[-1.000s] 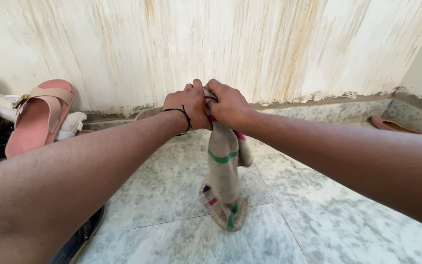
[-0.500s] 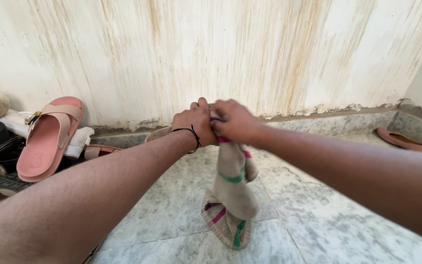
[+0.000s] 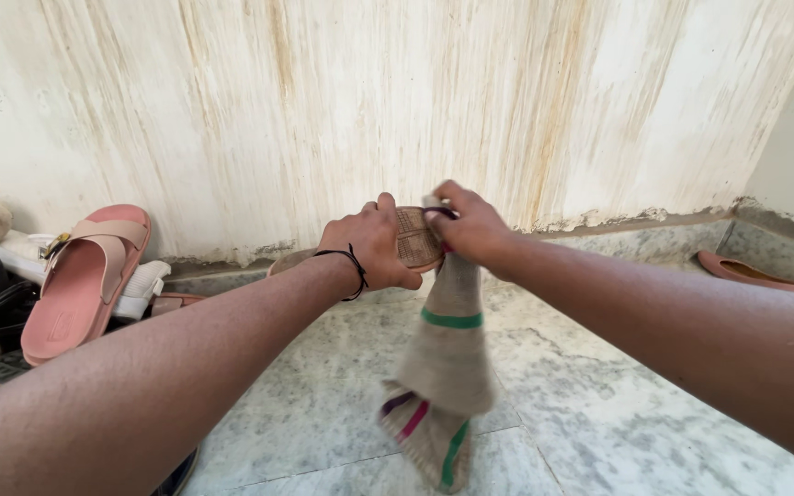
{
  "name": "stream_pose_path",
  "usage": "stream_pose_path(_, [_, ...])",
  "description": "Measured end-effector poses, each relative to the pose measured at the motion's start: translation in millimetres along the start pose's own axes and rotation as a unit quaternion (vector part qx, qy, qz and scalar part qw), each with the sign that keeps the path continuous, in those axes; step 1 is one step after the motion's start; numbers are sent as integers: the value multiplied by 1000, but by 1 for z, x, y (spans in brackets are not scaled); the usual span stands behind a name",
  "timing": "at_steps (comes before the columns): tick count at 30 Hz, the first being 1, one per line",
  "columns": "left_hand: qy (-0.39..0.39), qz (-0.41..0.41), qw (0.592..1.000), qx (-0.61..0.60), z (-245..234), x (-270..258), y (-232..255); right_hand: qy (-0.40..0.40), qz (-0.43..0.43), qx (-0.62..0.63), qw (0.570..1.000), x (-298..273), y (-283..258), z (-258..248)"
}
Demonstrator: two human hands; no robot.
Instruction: The person wipes a pink flat shoe with a cloth, cleaning the interior and exterior surfaces. They rotate the shoe to wipe different sides and the sole, then place it aside and repeat the process on a second pink flat shoe.
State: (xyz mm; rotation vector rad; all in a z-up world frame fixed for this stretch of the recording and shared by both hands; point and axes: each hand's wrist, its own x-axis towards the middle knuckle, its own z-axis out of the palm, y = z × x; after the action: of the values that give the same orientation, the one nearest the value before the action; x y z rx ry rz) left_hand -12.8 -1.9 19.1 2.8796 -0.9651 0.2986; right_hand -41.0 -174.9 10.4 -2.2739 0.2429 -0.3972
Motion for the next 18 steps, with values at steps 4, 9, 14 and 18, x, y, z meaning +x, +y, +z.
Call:
stream_pose_path(4, [-2, -43, 999, -16, -5, 3, 0, 19, -179, -109, 978, -2, -13, 18])
stream_pose_path(9, [15, -29, 999, 0, -10, 5, -6, 7, -194, -125, 973, 2, -18, 22])
stream_pose_path(14, [5, 5, 999, 31, -8, 4, -7, 27, 3, 37, 999, 8, -8, -1])
stream_pose_path(18, [18, 18, 999, 43, -5, 4, -8, 5, 32, 70, 997, 4, -7, -1])
